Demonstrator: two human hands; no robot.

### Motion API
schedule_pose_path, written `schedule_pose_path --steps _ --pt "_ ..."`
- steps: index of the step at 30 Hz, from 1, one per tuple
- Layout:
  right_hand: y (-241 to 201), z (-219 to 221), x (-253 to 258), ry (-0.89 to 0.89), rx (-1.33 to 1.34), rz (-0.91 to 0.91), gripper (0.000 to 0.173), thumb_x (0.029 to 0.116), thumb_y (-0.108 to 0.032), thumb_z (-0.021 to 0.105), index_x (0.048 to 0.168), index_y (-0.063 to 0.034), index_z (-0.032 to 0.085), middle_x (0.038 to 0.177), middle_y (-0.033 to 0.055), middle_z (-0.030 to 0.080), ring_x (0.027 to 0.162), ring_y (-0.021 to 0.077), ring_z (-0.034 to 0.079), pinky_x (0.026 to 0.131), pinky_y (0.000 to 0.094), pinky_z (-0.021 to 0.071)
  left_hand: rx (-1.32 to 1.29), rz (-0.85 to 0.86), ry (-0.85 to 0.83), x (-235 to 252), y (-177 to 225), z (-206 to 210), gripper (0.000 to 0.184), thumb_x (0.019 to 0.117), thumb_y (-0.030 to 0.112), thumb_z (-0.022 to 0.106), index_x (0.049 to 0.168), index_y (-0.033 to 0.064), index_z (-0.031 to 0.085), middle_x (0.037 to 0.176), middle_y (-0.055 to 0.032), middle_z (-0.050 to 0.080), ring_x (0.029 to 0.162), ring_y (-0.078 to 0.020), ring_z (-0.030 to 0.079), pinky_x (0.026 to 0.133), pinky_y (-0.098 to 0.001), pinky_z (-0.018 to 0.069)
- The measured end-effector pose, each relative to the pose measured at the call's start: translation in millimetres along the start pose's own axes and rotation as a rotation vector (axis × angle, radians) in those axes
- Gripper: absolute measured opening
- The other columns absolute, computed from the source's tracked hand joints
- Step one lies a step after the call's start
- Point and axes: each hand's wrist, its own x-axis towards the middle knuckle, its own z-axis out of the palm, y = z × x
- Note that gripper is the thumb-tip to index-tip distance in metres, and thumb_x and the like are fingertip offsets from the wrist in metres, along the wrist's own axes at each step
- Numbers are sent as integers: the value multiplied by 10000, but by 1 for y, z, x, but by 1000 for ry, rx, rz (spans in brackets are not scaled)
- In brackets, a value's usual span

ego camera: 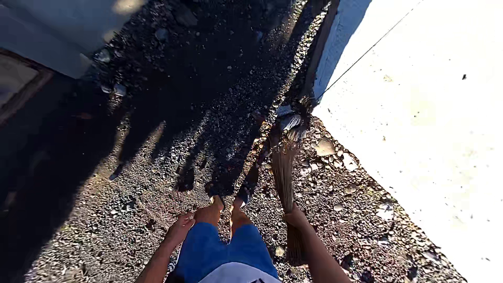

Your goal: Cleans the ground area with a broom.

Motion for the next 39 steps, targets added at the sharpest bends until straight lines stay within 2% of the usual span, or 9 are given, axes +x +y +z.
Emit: schedule_pose_path --steps 4,7,10,16,20,28,33,36,39 --pt "-80 50 -14 -226 -340 -209 931 814 -180 829 1589 -118 317 1360 272 592 1254 431 582 1047 623 455 -127 -68 18 -4 -39 -4 530 1088 287 528 1534 19 429 1431 -270 568 1358 -415 532 1152 -571 383" --pt "-113 10 -40 -215 -317 -247 1017 779 -99 842 1621 -186 277 1373 279 579 1230 438 591 1020 630 469 -215 -130 47 -1 -68 -11 522 1088 300 522 1527 27 447 1455 -271 546 1377 -422 509 1152 -582 380" --pt "-133 -50 -61 -82 -120 -242 1045 778 24 804 1625 -163 221 1341 288 567 1103 397 631 920 564 524 -261 -153 84 12 -90 -15 497 1086 288 528 1495 9 484 1463 -274 538 1371 -431 515 1148 -588 385" --pt "-203 -130 -7 423 -364 -87 1069 853 -125 788 1647 -115 72 1385 314 561 1271 479 566 1033 634 461 -355 -193 79 -8 -90 -8 477 1093 263 513 1490 0 486 1416 -282 573 1318 -437 558 1105 -591 424" --pt "-259 -142 20 410 -602 -12 936 864 -159 753 1606 -29 196 1411 308 539 1295 464 551 1030 617 471 -431 -219 133 -12 -96 7 470 1096 227 506 1478 -46 480 1437 -310 542 1346 -446 530 1136 -581 396" --pt "-269 -275 -14 247 -1012 -192 1040 795 -159 864 1624 -340 263 1309 291 627 1191 532 596 955 737 457 -511 -231 100 3 -17 30 464 1083 246 534 1462 -20 516 1371 -313 588 1272 -450 581 1082 -591 433" --pt "-314 -267 5 329 -874 -137 1015 855 -167 807 1637 -116 161 1381 328 556 1259 513 560 1023 673 454 -697 -93 95 8 71 12 480 1091 239 514 1513 18 454 1377 -267 599 1267 -386 598 1091 -537 447" --pt "-338 -221 35 197 -812 -125 879 880 -206 792 1540 78 286 1462 334 475 1352 460 494 1121 589 399 -789 -110 134 3 77 20 483 1088 234 517 1520 29 445 1395 -266 586 1241 -391 611 1046 -546 479" --pt "-339 -182 37 42 -976 -207 804 866 -171 794 1526 17 374 1399 314 543 1284 464 551 1071 616 440 -809 -218 194 -7 51 43 481 1087 254 523 1508 28 468 1438 -266 555 1289 -411 581 1071 -562 469"
